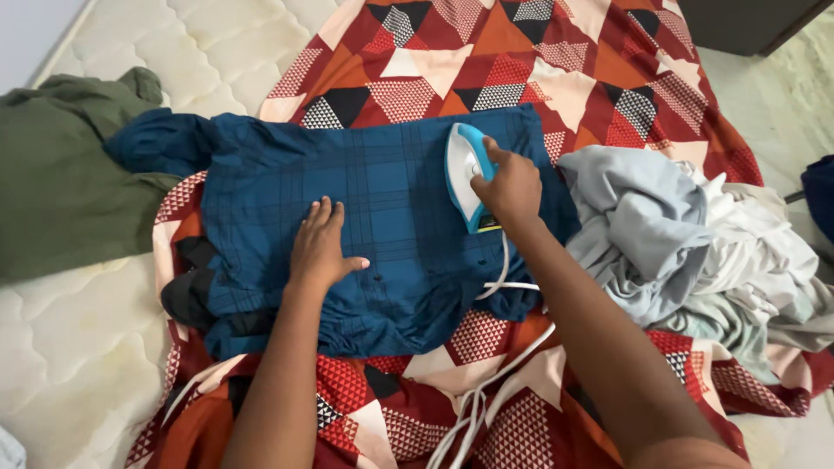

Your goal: The person irons a blue plaid shirt laid flat on a bed, smoothing the fabric with hands and using a handheld electric iron. The person adjusts the shirt's position and sleeves, then irons the body and sleeve areas before folding the sleeve.

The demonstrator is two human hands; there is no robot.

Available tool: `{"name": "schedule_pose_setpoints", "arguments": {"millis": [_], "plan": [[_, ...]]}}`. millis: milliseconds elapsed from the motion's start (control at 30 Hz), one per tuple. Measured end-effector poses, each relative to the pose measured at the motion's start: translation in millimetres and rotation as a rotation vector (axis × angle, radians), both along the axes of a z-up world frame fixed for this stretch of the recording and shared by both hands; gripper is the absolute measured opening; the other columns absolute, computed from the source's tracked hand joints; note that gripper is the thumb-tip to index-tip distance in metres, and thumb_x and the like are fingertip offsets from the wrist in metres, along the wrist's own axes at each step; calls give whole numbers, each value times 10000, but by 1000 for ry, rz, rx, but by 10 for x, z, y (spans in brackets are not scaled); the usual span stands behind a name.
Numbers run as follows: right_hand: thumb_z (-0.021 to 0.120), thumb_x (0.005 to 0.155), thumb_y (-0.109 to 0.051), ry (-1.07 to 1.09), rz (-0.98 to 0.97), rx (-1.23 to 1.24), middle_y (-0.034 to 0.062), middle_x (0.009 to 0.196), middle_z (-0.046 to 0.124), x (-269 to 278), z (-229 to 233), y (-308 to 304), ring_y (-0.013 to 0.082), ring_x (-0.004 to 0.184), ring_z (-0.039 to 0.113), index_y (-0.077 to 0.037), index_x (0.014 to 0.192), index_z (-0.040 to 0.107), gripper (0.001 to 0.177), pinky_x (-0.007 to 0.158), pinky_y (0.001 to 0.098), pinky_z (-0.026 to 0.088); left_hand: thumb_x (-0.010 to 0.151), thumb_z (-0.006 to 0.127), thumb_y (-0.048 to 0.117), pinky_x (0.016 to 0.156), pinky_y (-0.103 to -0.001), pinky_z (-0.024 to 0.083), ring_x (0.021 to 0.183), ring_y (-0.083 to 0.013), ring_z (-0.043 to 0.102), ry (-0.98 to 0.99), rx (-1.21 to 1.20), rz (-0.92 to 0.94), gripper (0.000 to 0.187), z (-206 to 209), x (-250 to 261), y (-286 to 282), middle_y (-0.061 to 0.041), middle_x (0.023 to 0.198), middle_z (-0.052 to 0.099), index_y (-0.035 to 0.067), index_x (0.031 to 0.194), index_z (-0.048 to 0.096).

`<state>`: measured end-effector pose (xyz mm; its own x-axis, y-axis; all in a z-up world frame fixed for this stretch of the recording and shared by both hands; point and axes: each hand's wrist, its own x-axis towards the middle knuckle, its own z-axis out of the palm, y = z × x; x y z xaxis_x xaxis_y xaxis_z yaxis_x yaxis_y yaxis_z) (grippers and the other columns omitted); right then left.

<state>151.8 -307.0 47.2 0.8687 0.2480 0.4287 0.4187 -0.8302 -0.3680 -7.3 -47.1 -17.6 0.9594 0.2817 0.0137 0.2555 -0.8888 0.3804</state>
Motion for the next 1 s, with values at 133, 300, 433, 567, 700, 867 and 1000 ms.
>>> {"name": "schedule_pose_setpoints", "arguments": {"millis": [133,300,433,567,700,867,1000], "plan": [[813,729,-282,69,25,-88,188,933,726,-319,22,-257,389,852,703,-175,1385,654,683,790,500,550,591,965,409,1222,-442,275,1520,-332,271,26,11,-1,1156,31,-12,29,-209,1619,307,26,1517,388],[789,723,-240,97,-34,-102,178,887,712,-539,-54,-605,372,813,704,-198,1401,656,692,764,488,553,592,966,395,1221,-445,263,1518,-331,257,58,26,14,1154,2,59,-26,-208,1621,296,26,1517,383],[798,764,-261,-82,-27,-87,175,935,726,-168,-71,-471,383,849,699,-191,1367,682,618,770,494,547,586,968,397,1221,-445,257,1520,-329,251,70,23,13,1156,7,62,-30,-201,1624,288,34,1514,382],[789,767,-267,-12,-95,-69,199,878,719,266,25,-345,389,812,706,-197,1399,667,648,770,491,558,585,967,401,1222,-444,279,1516,-346,264,5,17,-19,1159,36,-9,13,-215,1618,302,27,1517,387],[813,723,-252,-90,-12,-71,203,873,729,151,20,-564,393,784,710,-155,1377,678,675,737,493,559,588,961,403,1213,-455,283,1520,-336,262,18,26,-13,1158,30,-8,11,-208,1622,303,25,1521,389],[799,708,-238,119,-118,-64,219,857,716,-216,-38,-921,376,784,716,-191,1394,676,699,784,476,563,607,947,395,1221,-452,252,1522,-291,242,120,-10,63,1124,70,65,-54,-158,1636,278,72,1526,386],[812,731,-243,-60,-83,-96,204,905,726,-13,-128,-904,378,790,709,-155,1383,694,668,751,471,555,603,952,391,1227,-448,258,1525,-301,245,116,29,43,1131,94,57,-87,-175,1633,283,58,1524,387]]}}
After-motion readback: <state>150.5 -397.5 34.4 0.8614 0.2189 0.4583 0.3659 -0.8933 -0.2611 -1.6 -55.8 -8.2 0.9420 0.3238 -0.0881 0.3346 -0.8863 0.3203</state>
